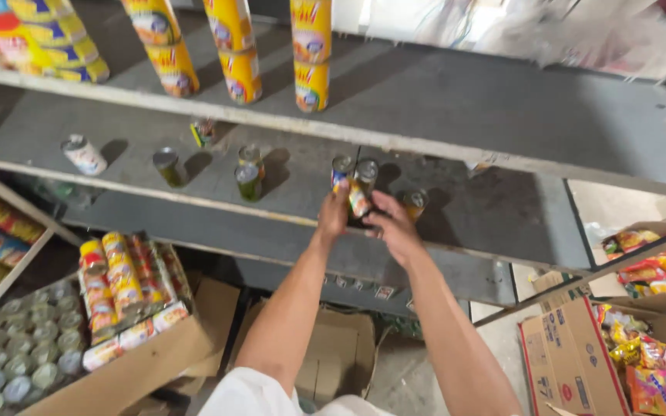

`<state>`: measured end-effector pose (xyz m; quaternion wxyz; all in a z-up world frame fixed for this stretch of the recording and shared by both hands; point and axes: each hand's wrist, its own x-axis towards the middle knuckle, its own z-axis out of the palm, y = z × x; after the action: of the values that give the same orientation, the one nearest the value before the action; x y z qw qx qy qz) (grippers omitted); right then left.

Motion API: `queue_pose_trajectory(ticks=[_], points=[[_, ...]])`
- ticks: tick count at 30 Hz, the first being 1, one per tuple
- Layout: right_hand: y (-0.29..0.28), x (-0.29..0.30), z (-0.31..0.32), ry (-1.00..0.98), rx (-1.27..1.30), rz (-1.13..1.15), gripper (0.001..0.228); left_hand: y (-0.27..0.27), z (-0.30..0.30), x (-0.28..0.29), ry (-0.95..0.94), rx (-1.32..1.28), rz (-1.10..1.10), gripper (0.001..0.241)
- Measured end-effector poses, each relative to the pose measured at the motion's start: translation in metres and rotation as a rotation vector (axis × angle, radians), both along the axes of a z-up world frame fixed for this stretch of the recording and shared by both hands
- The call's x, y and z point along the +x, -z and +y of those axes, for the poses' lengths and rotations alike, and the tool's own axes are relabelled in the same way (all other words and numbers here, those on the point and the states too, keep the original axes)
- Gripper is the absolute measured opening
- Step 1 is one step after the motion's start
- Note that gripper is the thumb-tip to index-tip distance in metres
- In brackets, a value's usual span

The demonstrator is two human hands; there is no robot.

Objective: Organizing and restocking various canned food products on shelves from a cardboard box.

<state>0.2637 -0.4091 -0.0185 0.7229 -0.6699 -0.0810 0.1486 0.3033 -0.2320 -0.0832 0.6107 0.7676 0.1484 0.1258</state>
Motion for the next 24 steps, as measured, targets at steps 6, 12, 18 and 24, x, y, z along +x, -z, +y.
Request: queue_pose_trajectory(ticks=[6,12,18,24], points=[[-0.005,-0.009,0.002,-0.166,0.28,0.229,0.044,-0.025,0.009,-0.026,0.327,-0.929,-0.224,0.053],[-0.01,-0.025,0.014,-0.243,0.387,0.204,0.031,-0.062,-0.008,-0.076,0.24,-0.794,-0.185,0.058],[-0.028,-0.058,0.032,-0.208,0.419,0.254,0.038,-0.057,-0.009,-0.101,0.029,-0.633,-0.194,0.057],[-0.038,-0.09,0.058,-0.206,0.42,0.183,0.029,-0.069,0.014,-0.14,-0.011,-0.441,-0.186,0.063]])
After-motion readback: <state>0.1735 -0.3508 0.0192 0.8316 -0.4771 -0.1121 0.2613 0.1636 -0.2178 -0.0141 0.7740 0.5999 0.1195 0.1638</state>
